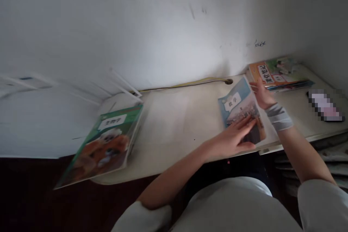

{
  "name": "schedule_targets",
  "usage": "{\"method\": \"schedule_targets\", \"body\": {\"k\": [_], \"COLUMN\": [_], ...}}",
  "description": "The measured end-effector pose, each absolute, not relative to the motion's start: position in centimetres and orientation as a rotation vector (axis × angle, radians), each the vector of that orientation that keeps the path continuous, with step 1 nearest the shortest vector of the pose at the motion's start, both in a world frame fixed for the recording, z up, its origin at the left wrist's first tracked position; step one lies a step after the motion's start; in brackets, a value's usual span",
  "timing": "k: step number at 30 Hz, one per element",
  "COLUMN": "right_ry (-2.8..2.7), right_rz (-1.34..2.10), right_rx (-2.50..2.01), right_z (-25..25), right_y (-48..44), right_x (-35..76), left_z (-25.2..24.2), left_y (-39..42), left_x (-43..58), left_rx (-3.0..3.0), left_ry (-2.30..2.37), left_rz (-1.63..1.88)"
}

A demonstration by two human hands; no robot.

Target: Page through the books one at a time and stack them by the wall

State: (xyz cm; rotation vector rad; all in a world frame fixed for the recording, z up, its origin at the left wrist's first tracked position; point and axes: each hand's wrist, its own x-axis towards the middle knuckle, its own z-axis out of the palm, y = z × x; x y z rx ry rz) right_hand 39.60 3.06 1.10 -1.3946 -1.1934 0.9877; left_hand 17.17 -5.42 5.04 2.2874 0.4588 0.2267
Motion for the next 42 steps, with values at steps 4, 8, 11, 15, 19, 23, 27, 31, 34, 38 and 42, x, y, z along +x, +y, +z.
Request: {"method": "schedule_targets", "body": {"k": [4,8,11,15,19,23,27,31,34,38,42], "right_ry": [-1.191,-1.578,-1.886,-2.112,-2.098,-2.049,-2.174,-2.276,-2.222,-2.251,-2.162], "right_rz": [1.087,0.815,0.549,0.213,-0.046,-0.208,-0.076,0.043,0.0,0.1,0.621], "right_rx": [-1.502,-1.675,-1.772,-1.972,-2.121,-2.189,-1.955,-1.818,-1.977,-1.991,-1.803], "right_z": [1.6,-0.3,-1.6,-2.0,-2.2,-3.1,-3.4,-2.6,-1.6,-0.7,-0.8], "right_y": [-3.2,-7.4,-9.3,-11.3,-12.0,-9.9,-4.7,0.9,3.0,3.1,2.1], "right_x": [44.4,44.9,44.9,43.7,40.4,38.0,37.1,35.7,34.6,35.9,39.7], "left_z": [1.3,0.7,1.4,1.5,0.9,1.1,1.6,2.2,2.4,2.0,0.9], "left_y": [-5.8,-3.9,-0.1,6.0,8.8,7.5,3.9,0.3,0.4,4.6,8.6], "left_x": [22.4,23.9,23.2,21.1,18.3,14.1,8.6,4.7,4.4,6.0,6.7], "left_rx": [2.747,2.847,2.813,2.616,2.526,2.527,2.47,2.358,2.381,2.405,2.281], "left_ry": [0.522,0.43,0.567,1.296,1.46,1.57,1.766,1.707,1.805,1.503,1.209], "left_rz": [0.155,0.201,0.237,0.329,0.103,0.045,-0.195,-0.428,-0.17,0.311,0.306]}}
